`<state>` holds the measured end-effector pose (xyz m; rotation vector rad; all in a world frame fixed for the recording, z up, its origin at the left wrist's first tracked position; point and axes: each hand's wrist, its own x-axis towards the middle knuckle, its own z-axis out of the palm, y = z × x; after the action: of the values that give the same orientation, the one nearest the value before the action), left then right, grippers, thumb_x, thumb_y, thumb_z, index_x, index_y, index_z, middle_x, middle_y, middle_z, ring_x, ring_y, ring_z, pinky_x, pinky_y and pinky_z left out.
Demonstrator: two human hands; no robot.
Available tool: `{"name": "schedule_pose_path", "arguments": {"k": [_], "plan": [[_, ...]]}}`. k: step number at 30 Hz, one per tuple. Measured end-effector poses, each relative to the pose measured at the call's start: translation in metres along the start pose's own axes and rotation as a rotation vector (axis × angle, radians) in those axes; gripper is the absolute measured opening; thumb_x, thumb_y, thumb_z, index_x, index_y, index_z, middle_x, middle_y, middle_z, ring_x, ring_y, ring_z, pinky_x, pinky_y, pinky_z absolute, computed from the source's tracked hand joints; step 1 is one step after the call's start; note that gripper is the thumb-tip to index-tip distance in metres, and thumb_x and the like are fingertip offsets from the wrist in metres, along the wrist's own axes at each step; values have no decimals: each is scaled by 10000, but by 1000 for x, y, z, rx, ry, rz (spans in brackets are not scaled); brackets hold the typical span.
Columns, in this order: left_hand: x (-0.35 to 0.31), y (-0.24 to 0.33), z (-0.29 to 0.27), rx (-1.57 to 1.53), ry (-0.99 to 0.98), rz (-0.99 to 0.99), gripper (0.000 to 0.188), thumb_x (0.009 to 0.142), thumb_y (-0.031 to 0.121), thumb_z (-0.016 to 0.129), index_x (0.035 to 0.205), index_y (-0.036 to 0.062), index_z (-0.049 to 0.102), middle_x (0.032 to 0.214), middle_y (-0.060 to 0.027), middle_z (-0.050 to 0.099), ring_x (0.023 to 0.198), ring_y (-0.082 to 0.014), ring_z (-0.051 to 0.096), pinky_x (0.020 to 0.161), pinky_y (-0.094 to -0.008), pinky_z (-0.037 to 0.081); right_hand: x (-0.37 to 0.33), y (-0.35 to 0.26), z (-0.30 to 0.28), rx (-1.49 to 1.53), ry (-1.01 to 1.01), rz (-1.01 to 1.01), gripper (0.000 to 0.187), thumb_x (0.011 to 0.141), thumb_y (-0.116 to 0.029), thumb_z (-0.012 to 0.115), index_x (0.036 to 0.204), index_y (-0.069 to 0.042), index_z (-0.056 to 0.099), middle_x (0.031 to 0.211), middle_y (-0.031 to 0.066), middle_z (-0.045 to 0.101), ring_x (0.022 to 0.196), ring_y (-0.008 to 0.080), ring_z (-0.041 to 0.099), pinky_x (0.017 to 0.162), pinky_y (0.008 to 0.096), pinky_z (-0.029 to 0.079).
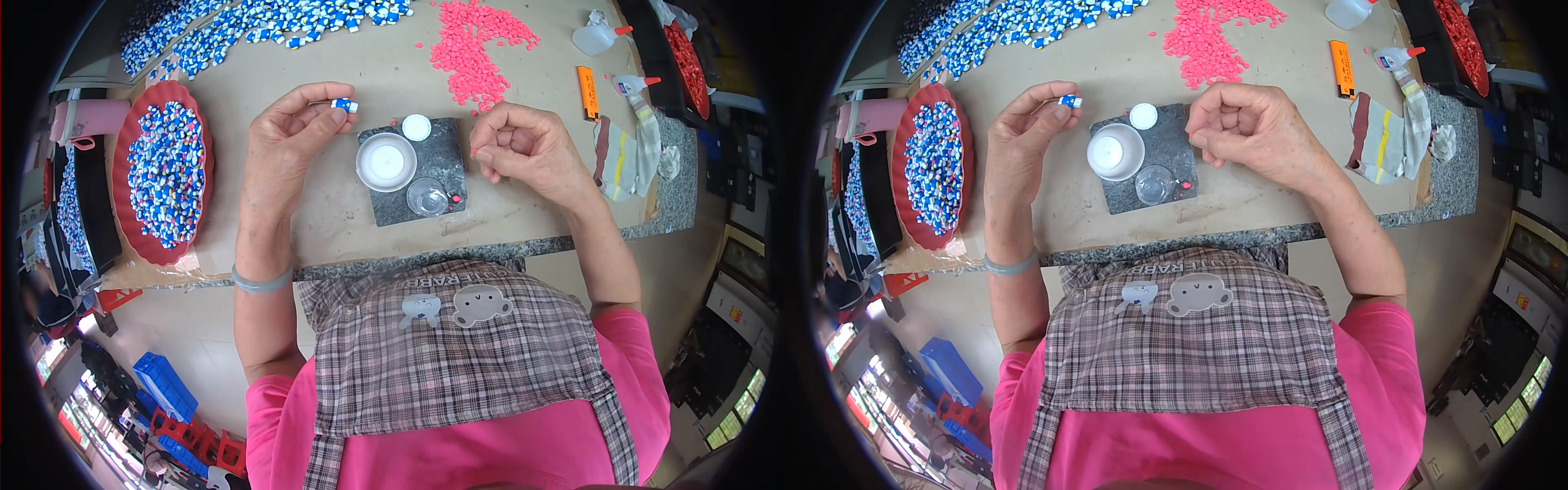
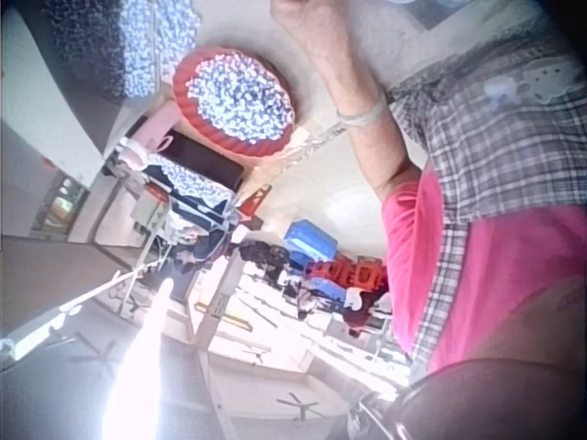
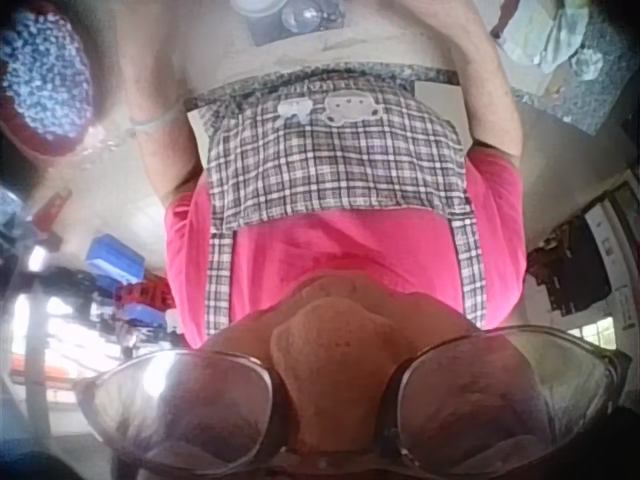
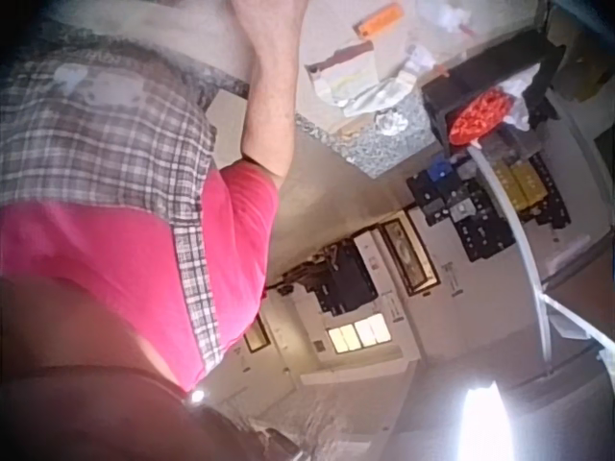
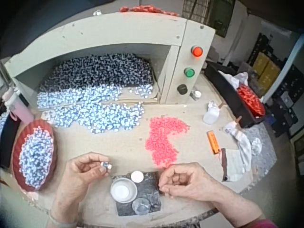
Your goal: The person assembles small blue and white toy capsules by gluing plastic parts together with a glue bottle.
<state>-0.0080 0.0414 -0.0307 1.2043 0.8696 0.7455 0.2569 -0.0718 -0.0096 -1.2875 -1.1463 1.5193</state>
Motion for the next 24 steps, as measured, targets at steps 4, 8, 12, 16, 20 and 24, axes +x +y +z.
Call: {"name": "schedule_pose_path", "arguments": {"k": [4,8,12,16,20,24], "plan": [[-5,0,1,-18,-5,12,241,890,-16,655,1129,-40,668,1003,-94,704,897,-126,662,843,-259,532,-1,1,-1,3,-22,26,54,880,5,672,929,-10,658,729,11,645,632,64,611,605,215,515],[-9,1,3,-50,-2,1,248,887,-17,657,1133,-45,664,1020,-98,704,901,-131,663,846,-266,534,-2,1,0,39,-34,51,46,885,-4,674,929,-8,664,734,22,659,638,69,624,609,218,527],[-11,2,4,-78,-14,-1,249,884,-13,663,1131,-46,663,1028,-102,706,900,-135,663,852,-271,531,-3,1,3,46,-59,95,89,862,21,694,926,-9,641,815,32,649,656,71,625,594,206,525],[-13,2,6,-100,-19,11,247,884,-8,667,1128,-47,662,1017,-106,705,895,-134,663,846,-267,528,-3,-1,10,143,-85,121,200,822,41,725,917,-37,568,773,24,632,647,68,628,579,202,524],[-17,7,8,-80,-27,14,249,885,-8,668,1131,-48,658,989,-108,707,879,-129,663,824,-257,527,-4,-7,17,98,-114,183,259,813,56,724,893,-62,508,757,24,621,627,67,623,553,202,519],[-21,8,9,-66,-43,22,254,888,-3,667,1138,-48,654,970,-105,709,866,-128,668,815,-255,529,-5,-11,22,41,-142,222,274,820,55,722,851,-68,480,759,27,620,604,71,618,528,203,516]]}}
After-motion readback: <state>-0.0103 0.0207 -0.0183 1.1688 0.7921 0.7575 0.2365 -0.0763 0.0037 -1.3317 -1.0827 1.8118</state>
